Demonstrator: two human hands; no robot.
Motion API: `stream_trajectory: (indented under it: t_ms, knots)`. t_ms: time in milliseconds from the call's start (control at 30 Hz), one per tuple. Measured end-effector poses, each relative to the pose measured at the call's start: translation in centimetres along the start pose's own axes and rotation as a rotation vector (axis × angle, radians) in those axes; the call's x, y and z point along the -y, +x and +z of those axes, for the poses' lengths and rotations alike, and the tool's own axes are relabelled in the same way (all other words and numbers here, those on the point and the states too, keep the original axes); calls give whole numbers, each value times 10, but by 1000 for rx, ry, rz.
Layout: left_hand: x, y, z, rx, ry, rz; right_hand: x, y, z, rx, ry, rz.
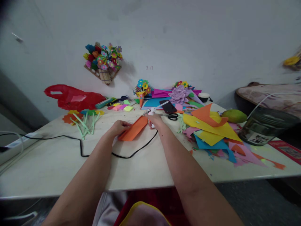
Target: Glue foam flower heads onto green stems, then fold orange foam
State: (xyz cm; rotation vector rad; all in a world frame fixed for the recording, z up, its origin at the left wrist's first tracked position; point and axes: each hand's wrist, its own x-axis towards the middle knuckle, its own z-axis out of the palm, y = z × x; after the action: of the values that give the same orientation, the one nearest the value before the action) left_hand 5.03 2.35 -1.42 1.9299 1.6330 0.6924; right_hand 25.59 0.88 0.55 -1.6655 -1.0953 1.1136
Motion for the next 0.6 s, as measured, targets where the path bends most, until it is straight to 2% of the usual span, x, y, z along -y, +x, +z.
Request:
stream_trajectory:
  t_ms: [433,600]
  knots:
    - [2,2,1,26,108,11,-6,5,-1,67,23,-8]
    - [3,3,2,20,125,13,-4,-1,-3,119,20,-23]
